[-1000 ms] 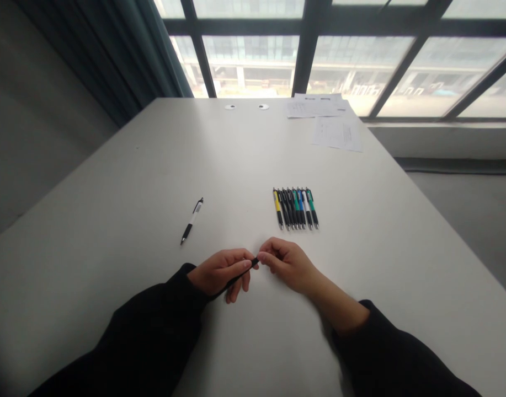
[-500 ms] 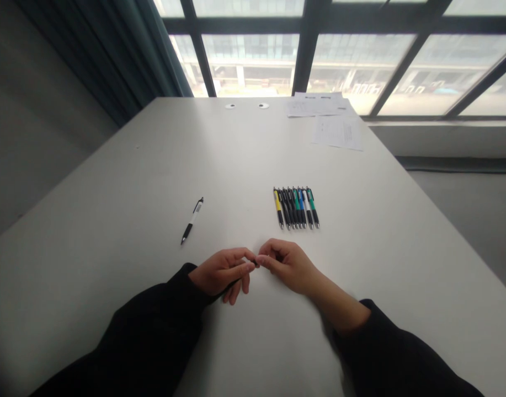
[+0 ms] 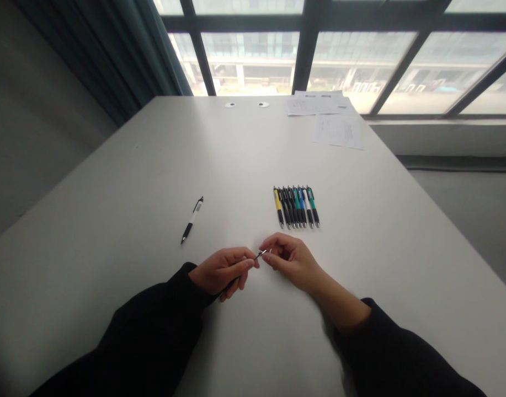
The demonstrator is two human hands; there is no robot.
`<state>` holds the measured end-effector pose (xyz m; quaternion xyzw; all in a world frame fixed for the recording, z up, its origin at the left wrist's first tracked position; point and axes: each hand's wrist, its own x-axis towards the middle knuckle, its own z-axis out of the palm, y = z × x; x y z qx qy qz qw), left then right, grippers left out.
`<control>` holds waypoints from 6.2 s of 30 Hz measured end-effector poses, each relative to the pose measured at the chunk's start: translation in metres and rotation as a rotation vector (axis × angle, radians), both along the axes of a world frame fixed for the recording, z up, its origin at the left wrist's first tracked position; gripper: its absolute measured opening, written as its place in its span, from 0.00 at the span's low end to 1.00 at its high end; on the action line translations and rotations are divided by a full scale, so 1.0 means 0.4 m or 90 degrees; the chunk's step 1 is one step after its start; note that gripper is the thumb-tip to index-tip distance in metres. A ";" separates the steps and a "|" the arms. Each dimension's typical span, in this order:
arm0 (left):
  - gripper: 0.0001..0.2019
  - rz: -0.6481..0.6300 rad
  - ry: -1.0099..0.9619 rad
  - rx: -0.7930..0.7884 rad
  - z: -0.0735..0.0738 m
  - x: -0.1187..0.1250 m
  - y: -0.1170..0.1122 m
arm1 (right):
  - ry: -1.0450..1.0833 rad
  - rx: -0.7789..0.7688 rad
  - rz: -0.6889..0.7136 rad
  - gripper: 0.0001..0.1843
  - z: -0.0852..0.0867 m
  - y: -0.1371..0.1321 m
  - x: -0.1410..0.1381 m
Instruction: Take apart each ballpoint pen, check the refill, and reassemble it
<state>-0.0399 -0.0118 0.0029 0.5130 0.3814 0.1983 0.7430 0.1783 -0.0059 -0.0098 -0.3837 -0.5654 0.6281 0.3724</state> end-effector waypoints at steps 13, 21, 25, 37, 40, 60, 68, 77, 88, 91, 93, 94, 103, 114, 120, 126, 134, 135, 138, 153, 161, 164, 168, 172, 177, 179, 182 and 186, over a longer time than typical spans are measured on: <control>0.12 0.021 0.027 0.002 0.000 0.000 0.000 | -0.046 0.017 0.022 0.12 0.010 -0.003 -0.004; 0.14 0.036 0.030 -0.011 0.009 0.002 0.002 | -0.293 0.261 -0.135 0.04 -0.004 -0.009 -0.013; 0.15 0.042 0.038 -0.008 0.011 0.004 0.005 | -0.428 0.361 -0.073 0.03 0.001 -0.017 -0.020; 0.17 0.029 0.062 0.004 0.010 -0.003 0.005 | -0.462 0.359 -0.058 0.06 -0.010 -0.019 -0.027; 0.19 0.014 0.078 0.014 0.006 -0.006 0.005 | -0.460 0.363 -0.066 0.07 -0.015 -0.018 -0.028; 0.16 0.016 0.085 0.011 0.016 -0.001 0.002 | -0.221 0.260 -0.147 0.06 0.008 -0.007 0.001; 0.16 0.037 0.057 0.007 0.000 -0.003 -0.001 | -0.406 0.396 -0.138 0.05 -0.004 0.003 0.010; 0.15 0.035 0.061 0.015 0.002 -0.002 0.003 | -0.480 0.407 -0.087 0.07 -0.014 -0.001 0.007; 0.15 0.008 0.084 0.025 0.010 -0.002 0.002 | -0.327 0.493 -0.018 0.17 0.016 -0.021 0.005; 0.15 0.001 0.091 0.023 0.010 -0.003 0.003 | -0.359 0.540 0.006 0.12 0.007 -0.017 0.006; 0.17 0.006 0.069 0.007 0.007 -0.007 0.007 | -0.359 0.564 -0.013 0.11 0.004 -0.006 0.016; 0.18 0.008 0.052 -0.007 0.005 -0.011 0.011 | -0.352 0.578 -0.033 0.10 0.005 0.000 0.024; 0.18 0.300 -0.102 -0.129 0.006 -0.074 0.074 | -0.301 0.544 -0.192 0.08 0.028 0.024 0.073; 0.12 0.467 -0.208 -0.162 -0.007 -0.083 0.094 | -0.389 0.482 0.071 0.04 0.021 0.015 0.071; 0.12 0.462 -0.198 -0.161 -0.008 -0.084 0.093 | -0.442 0.458 0.090 0.04 0.025 0.017 0.068; 0.12 0.466 -0.189 -0.162 -0.003 -0.082 0.092 | -0.458 0.455 0.094 0.04 0.021 0.022 0.068; 0.12 0.465 -0.193 -0.159 -0.009 -0.083 0.093 | -0.448 0.442 0.102 0.03 0.025 0.024 0.077; 0.13 0.465 -0.193 -0.159 -0.009 -0.083 0.093 | -0.445 0.440 0.102 0.02 0.026 0.024 0.077; 0.13 0.453 -0.195 -0.154 -0.004 -0.084 0.092 | -0.432 0.434 0.094 0.02 0.026 0.025 0.078; 0.20 0.039 -0.187 -0.159 0.005 -0.047 0.027 | -0.191 0.371 0.012 0.06 0.043 -0.028 0.017; 0.19 0.038 -0.145 -0.145 0.002 -0.041 0.033 | -0.164 0.263 0.032 0.09 0.039 -0.028 0.008; 0.19 0.043 -0.144 -0.128 0.004 -0.059 0.028 | -0.182 0.252 0.003 0.09 0.047 -0.027 0.020; 0.19 0.063 -0.139 -0.085 0.001 -0.103 0.023 | -0.141 0.201 -0.085 0.10 0.048 -0.030 0.055; 0.17 0.167 -0.125 -0.019 -0.007 -0.122 0.027 | -0.141 0.165 -0.112 0.12 0.032 -0.035 0.068; 0.20 0.294 -0.062 0.056 -0.012 -0.106 0.033 | -0.174 0.147 -0.104 0.15 0.023 -0.034 0.053; 0.20 0.307 -0.019 0.085 -0.012 -0.102 0.030 | -0.190 0.154 -0.101 0.16 0.025 -0.033 0.050; 0.19 0.291 0.040 0.117 -0.012 -0.100 0.022 | -0.213 0.161 -0.099 0.18 0.026 -0.031 0.050; 0.18 0.286 0.076 0.139 -0.010 -0.099 0.012 | -0.247 0.176 -0.094 0.21 0.024 -0.028 0.051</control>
